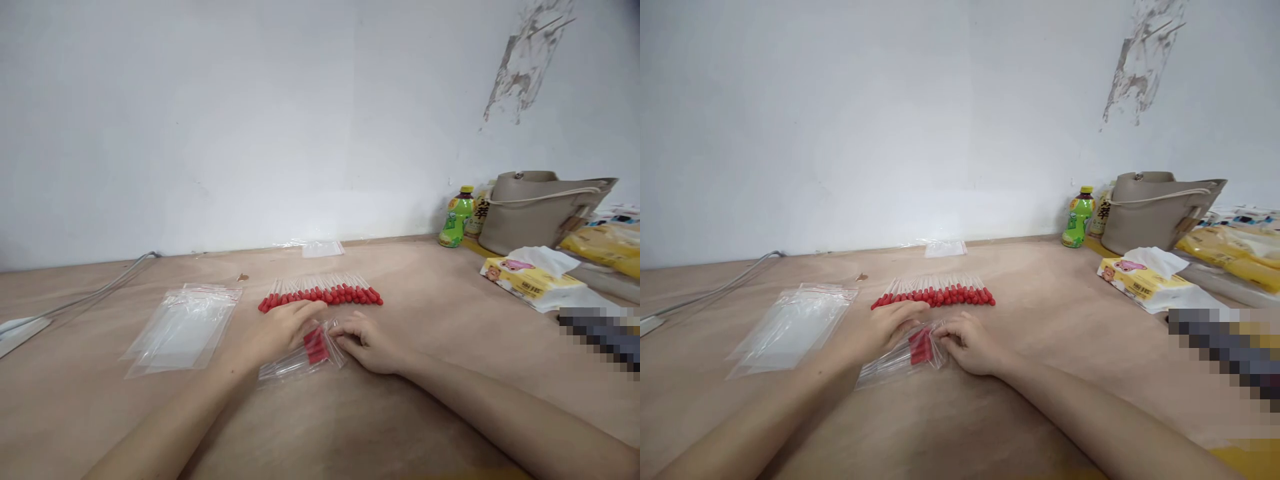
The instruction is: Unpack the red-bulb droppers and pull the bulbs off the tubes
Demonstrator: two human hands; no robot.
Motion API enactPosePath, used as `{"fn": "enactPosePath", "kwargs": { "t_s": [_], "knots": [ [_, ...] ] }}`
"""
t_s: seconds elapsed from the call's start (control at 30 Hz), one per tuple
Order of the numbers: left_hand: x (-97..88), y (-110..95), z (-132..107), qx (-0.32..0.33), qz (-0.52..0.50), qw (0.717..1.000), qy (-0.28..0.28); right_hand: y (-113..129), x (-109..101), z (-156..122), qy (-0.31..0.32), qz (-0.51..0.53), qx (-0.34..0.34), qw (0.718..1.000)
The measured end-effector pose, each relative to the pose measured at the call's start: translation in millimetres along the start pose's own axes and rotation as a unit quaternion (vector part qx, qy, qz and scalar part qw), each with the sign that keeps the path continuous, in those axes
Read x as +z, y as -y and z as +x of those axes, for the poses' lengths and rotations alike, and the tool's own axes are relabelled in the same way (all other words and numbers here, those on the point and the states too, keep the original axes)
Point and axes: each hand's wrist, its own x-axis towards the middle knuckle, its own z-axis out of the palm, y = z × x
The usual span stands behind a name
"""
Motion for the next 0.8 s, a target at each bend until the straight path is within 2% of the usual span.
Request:
{"fn": "enactPosePath", "kwargs": {
  "t_s": [0.07,0.17,0.27,0.33,0.43,0.53,0.63,0.8],
  "knots": [
    [-2.2,1,-9,-0.043,-0.051,0.998,0.007,-1,4,1,-0.010,0.005,-0.011,1.000],
    [-0.8,1,-30,-0.066,-0.121,0.989,0.052,-1,6,3,-0.013,-0.002,-0.013,1.000],
    [7.1,-2,-49,-0.077,-0.164,0.981,0.071,-2,6,4,0.018,-0.023,0.000,1.000],
    [13.6,-3,-56,-0.089,-0.179,0.978,0.064,-2,5,4,0.039,-0.035,0.012,0.999],
    [21.4,-2,-56,-0.108,-0.189,0.975,0.042,0,3,3,0.041,-0.019,0.023,0.999],
    [25.6,0,-50,-0.110,-0.190,0.975,0.040,0,2,2,0.020,0.038,0.030,0.999],
    [26.7,-1,-44,-0.105,-0.194,0.975,0.038,-3,3,2,0.007,0.081,0.068,0.994],
    [26.4,-3,-41,-0.122,-0.220,0.967,0.038,-5,5,4,0.017,0.072,0.107,0.991]
  ]
}}
